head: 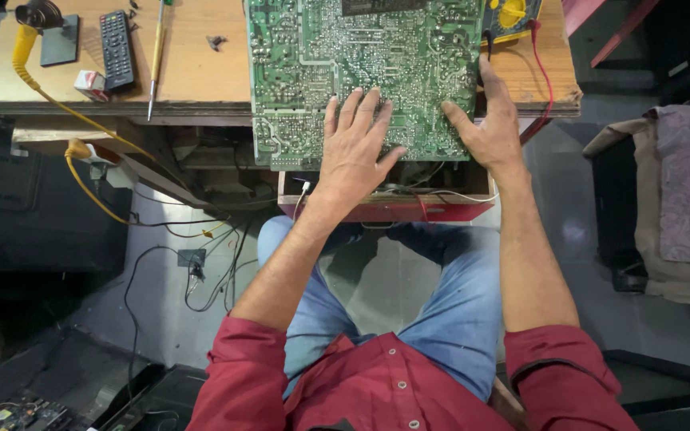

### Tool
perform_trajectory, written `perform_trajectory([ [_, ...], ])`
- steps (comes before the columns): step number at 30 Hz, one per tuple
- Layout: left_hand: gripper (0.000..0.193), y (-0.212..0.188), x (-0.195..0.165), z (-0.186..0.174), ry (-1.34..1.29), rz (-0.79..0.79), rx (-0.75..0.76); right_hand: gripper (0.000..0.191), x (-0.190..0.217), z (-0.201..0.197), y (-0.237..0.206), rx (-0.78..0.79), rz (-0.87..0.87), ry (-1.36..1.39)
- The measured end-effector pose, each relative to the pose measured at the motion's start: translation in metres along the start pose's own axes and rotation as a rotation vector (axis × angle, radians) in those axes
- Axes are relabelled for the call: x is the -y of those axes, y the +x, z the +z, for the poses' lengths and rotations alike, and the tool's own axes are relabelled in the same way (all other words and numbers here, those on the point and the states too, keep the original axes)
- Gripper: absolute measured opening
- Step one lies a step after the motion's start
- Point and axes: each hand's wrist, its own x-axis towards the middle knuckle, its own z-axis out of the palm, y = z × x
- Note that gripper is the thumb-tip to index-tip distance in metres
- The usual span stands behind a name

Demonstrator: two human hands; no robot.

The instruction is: The person sits on the floor in front of a workbench holding a large green circuit board propped against a device. They hold a multimeter probe in one hand and touch its tip to different points across the board's solder side, moving between components while steadying the board with the other hand.

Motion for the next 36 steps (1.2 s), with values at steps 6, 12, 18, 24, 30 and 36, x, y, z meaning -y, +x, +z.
perform_trajectory([
  [6,0.071,-0.001,0.000,0.000,0.001,0.011,-0.012,0.084,0.000,-0.001,-0.001,-0.011,-0.042,-0.016],
  [12,0.070,-0.001,0.000,-0.001,0.002,0.012,-0.009,0.086,0.004,-0.001,-0.001,-0.010,-0.022,-0.013],
  [18,0.070,0.000,0.001,0.000,-0.013,0.011,-0.018,0.066,0.000,-0.005,0.001,-0.023,0.068,0.333],
  [24,0.070,-0.001,0.004,0.002,-0.006,0.027,-0.015,0.028,-0.014,-0.014,-0.040,-0.400,0.166,0.458],
  [30,0.068,-0.001,0.002,0.001,-0.021,0.017,-0.010,0.019,-0.008,-0.009,-0.106,-0.253,0.369,-0.021],
  [36,0.046,-0.021,-0.020,0.002,-0.168,0.109,-0.158,0.014,-0.003,-0.009,-0.124,-0.079,0.079,-0.124],
])
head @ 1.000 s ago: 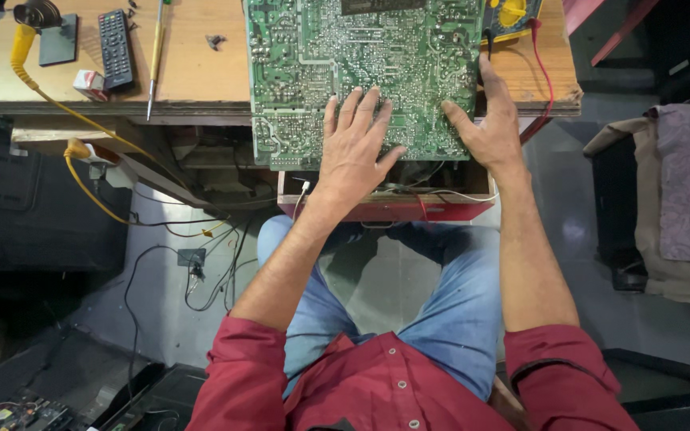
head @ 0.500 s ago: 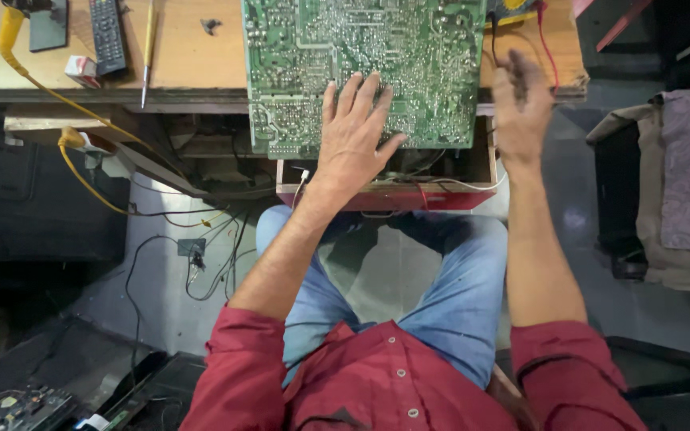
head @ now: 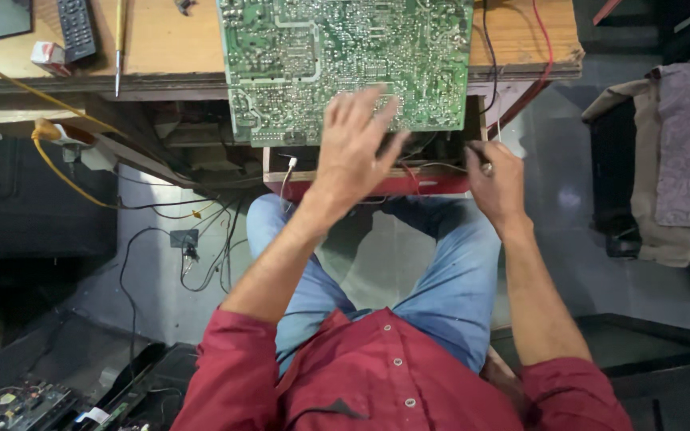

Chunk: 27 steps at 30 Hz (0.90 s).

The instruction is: The person sits on the floor in front of a workbench holding a large green circuit board propped against a device. They hold a multimeter probe in one hand and touch its tip to different points across the board's solder side, moving between components while steadying the board with the other hand.

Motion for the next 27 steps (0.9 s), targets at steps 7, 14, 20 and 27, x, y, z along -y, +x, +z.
perform_trajectory([
  [7,0.044,-0.035,-0.025,0.025,-0.228,-0.001,0.168,0.044,0.004,0.009,0.029,0.206,-0.138,-0.123],
  [14,0.045,-0.052,-0.020,0.064,-0.203,-0.045,0.367,0.034,-0.002,0.026,0.049,0.393,-0.080,-0.249],
  [20,0.048,-0.053,-0.025,0.079,-0.251,-0.056,0.362,0.034,-0.006,0.032,0.056,0.377,-0.167,-0.338],
  [27,0.038,-0.048,-0.025,0.073,-0.241,-0.128,0.573,0.036,0.003,0.011,0.051,0.369,0.034,-0.333],
])
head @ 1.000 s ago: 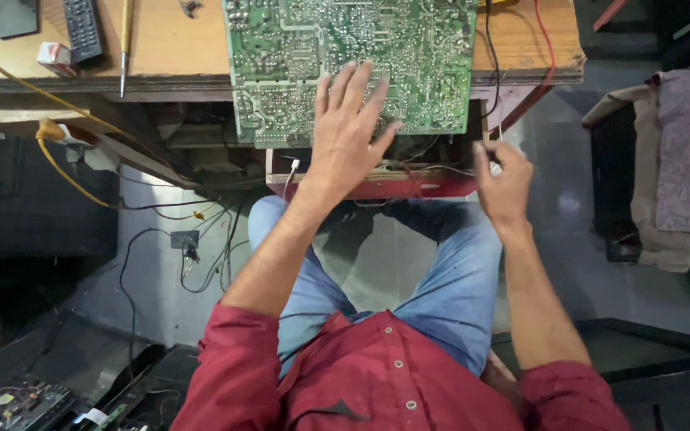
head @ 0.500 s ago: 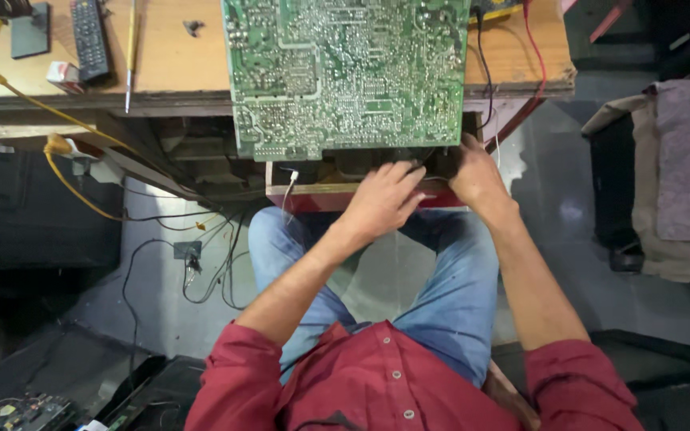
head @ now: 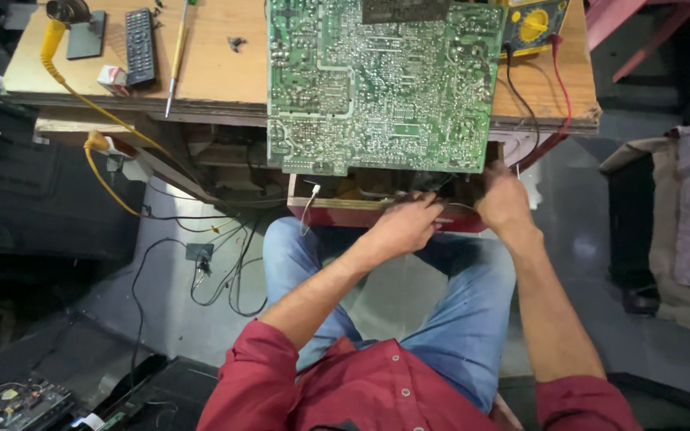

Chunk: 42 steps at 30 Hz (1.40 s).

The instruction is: The person sits on the floor in front of a workbench holding a large green circuit board propped against a device. They hold a multimeter probe in one hand and touch its tip to different points across the board's solder side, moving between components while steadying the board with the other hand.

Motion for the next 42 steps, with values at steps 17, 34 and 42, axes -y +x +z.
perform_trajectory([
  [17,0.026,-0.007,-0.018,-0.022,0.008,0.303,-0.330,0.018,0.011,0.006,-0.105,0.018,0.148,0.494],
  [34,0.040,-0.025,-0.105,-0.046,-0.125,0.542,-0.392,0.043,0.030,0.084,-0.151,-0.133,0.080,0.747],
  [42,0.041,-0.023,-0.101,-0.048,-0.128,0.468,-0.417,0.014,0.032,0.067,-0.131,-0.189,0.172,0.722],
])
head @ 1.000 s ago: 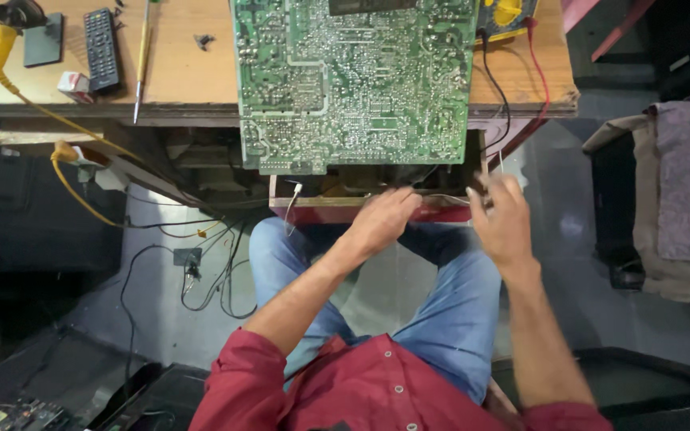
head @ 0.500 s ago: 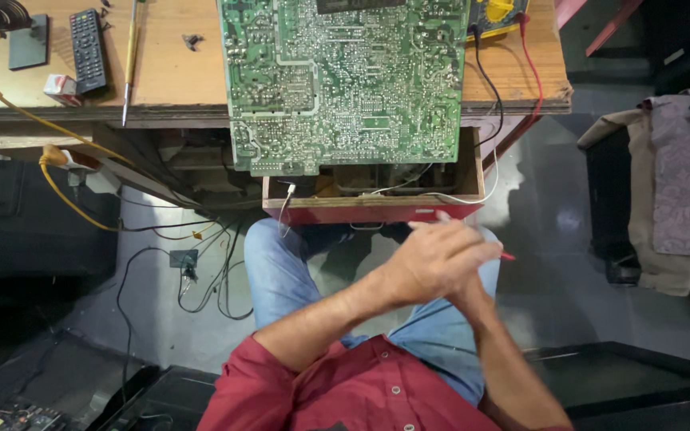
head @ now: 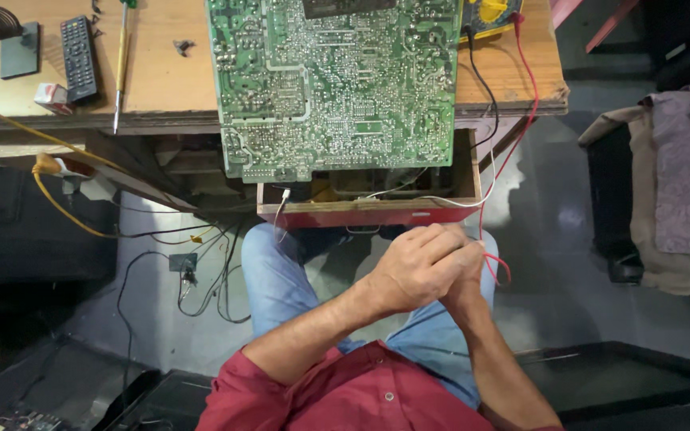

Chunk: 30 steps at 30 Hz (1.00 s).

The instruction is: The person sits on the floor in front of a workbench holding a large green circuit board propped against a device. They hold a multimeter probe in one hand and touch its tip to different points across the board's solder side, moving between components while steadying the board with the other hand.

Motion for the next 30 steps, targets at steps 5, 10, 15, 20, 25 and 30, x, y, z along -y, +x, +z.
perform_trajectory([
  [5,0.043,0.007,0.000,-0.001,-0.040,0.009,-0.018,0.026,0.021,-0.008,0.020,-0.022,-0.151,0.128],
  [10,0.025,0.003,0.022,-0.003,-0.121,0.010,-0.258,0.013,0.046,-0.018,0.051,-0.258,-0.352,0.269],
  [15,0.006,-0.025,0.074,0.009,-0.079,-0.371,-0.349,0.012,0.067,-0.021,0.097,-0.418,-0.240,0.628],
  [20,0.026,-0.055,0.117,0.032,-0.247,-0.809,-0.461,0.010,0.076,-0.011,0.123,-0.416,-0.261,0.584],
  [25,0.021,-0.061,0.137,0.042,-0.446,-0.809,-0.508,0.018,0.076,-0.010,0.137,-0.400,-0.284,0.493],
  [30,0.018,-0.062,0.141,0.042,-0.487,-0.834,-0.478,0.019,0.077,-0.010,0.148,-0.387,-0.308,0.460],
])
